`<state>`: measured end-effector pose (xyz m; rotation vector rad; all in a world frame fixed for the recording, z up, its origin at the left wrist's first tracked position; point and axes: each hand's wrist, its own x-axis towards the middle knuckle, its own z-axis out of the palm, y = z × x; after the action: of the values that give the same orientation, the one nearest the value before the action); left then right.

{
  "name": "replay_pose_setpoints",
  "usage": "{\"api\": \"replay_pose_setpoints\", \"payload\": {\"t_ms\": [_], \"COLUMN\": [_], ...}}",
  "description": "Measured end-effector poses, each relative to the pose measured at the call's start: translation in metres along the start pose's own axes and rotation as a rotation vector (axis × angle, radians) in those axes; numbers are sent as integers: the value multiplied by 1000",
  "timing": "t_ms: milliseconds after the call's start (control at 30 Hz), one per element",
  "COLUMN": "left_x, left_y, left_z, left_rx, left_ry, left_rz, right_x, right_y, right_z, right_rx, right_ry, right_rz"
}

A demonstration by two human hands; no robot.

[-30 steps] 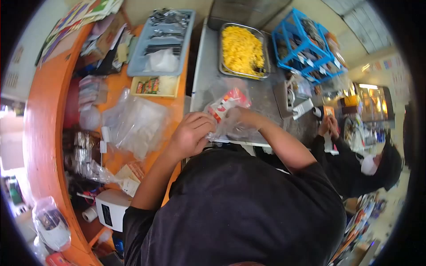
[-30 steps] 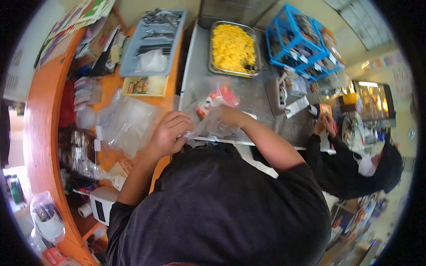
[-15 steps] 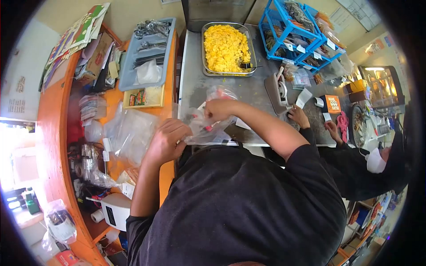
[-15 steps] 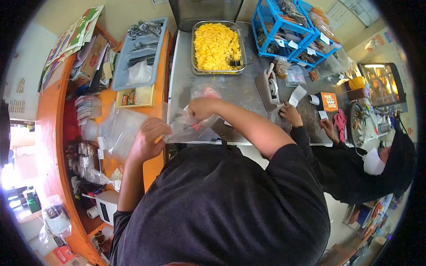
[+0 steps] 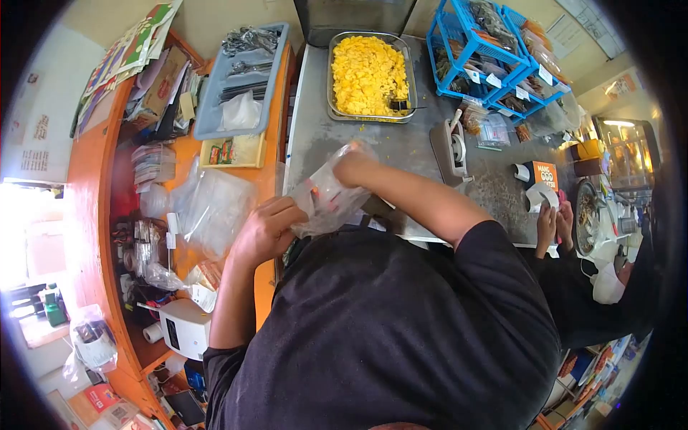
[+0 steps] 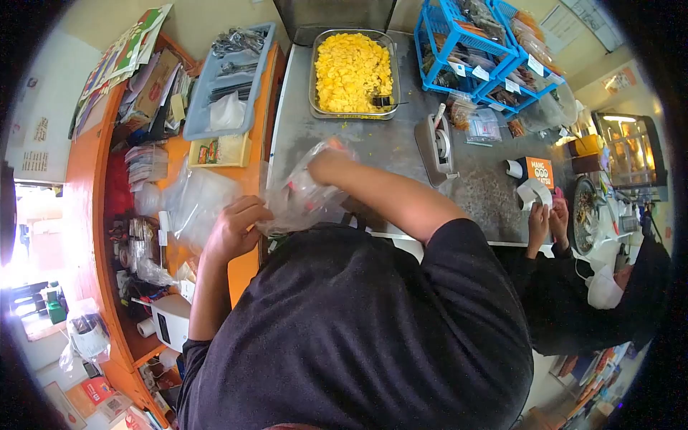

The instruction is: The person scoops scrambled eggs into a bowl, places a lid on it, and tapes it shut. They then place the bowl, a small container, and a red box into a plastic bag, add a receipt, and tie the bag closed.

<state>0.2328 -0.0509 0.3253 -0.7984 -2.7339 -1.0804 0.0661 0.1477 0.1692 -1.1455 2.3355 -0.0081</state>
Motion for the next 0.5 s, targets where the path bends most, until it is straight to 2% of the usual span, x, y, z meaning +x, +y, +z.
{"api": "replay_pose_setpoints", "payload": {"t_ms": [67, 133, 233, 333, 433, 500], "left_x": [-3, -3, 4, 4, 4, 5], "left_y": [-1, -2, 0, -7, -11, -12], "left_z": [-3, -6, -13, -24, -28, -24], "left_rx": [-13, -25, 18, 88, 87, 83], "left_ry": [-17, -19, -22, 13, 4, 13], "left_rz": [3, 28, 32, 45, 53, 78], "right_x": [-18, -22, -50, -98, -119, -109], "right_y": [7, 19, 18, 3, 4, 35], "right_z": [-28, -50, -71, -108, -117, -101], "right_rx": [44, 9, -66, -111, -325, -406], "right_ry": [30, 28, 168, 442, 868, 1000], "right_rz": [158, 171, 170, 94, 178, 265]}}
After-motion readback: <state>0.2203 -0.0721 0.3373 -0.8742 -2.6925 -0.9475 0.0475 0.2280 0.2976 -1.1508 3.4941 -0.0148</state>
